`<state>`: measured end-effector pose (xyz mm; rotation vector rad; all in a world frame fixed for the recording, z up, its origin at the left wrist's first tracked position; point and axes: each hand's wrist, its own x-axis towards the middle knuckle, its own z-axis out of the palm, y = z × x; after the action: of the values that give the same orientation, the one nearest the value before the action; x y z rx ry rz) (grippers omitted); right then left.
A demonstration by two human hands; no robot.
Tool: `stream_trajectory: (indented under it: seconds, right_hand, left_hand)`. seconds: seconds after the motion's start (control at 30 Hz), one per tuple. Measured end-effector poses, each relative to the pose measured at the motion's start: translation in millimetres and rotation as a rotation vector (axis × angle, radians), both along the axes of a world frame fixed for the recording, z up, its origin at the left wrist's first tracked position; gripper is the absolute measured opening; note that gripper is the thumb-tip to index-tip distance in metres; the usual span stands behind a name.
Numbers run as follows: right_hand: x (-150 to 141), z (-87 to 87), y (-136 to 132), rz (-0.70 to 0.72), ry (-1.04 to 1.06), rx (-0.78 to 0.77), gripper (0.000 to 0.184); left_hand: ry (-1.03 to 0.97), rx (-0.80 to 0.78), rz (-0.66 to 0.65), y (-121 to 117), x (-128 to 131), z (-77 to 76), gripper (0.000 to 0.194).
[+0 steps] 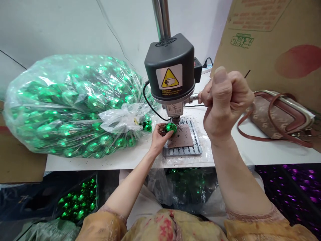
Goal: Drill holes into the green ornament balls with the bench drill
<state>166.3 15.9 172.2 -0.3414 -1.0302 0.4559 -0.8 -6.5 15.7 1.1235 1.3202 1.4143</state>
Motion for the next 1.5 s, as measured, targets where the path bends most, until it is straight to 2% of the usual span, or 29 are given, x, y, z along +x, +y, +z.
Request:
stream_trajectory:
  seconds: [0.23,0.3,0.43,0.67,0.83,0.97,1.2,1.33,1.5]
  right_hand:
    - [1,1.2,-3,-0.055,-0.052,-0.091,0.051]
    - [1,1.5,-2,-0.062,-0.039,-0.075,0.051]
    - [0,1.1,0,-0.063,-0.028,-0.029,0.051]
    - [2,5.0,2,-0.074,-0.074,-0.050,0.052]
    - [2,10.4,6,-0.048,-0.086,-0.025,0.049]
    - [3,9.5,4,-0.018,-0.068,-0.017,0.049]
    - [-2,-6.7,-4,-0.026,0.054,0.046,0.052]
    - [-2,-13.5,-5,-0.007,0.035,0.087,0.054]
    - [-1,-20.0,-4,-0.095,0.010,0.098,0.055]
  left_hand:
    - [0.107,0.048,-0.097,1,-4,-5.1,0.056]
    - [0.145,0.061,-0.110,1,-4,-5.0,0.054]
    - [0.186,0.060,-0.111,0,-4,-5.3,0.052]
    - [0.357,0.101,-0.097,-2,3,-8.3,0.054]
    - [0.235,0.135,-0.183,-7,15,-10.2,0.055]
    - [0.182,0.135,-0.198,-10,18,-11.2,0.056]
    - [0.202,0.143,-0.196,-8,16,-16.5,0.057]
    - [0.208,0.147,-0.210,-8,16,-19.2,0.057]
    - [0.152,0.132,-0.196,-9,18,-18.7,0.059]
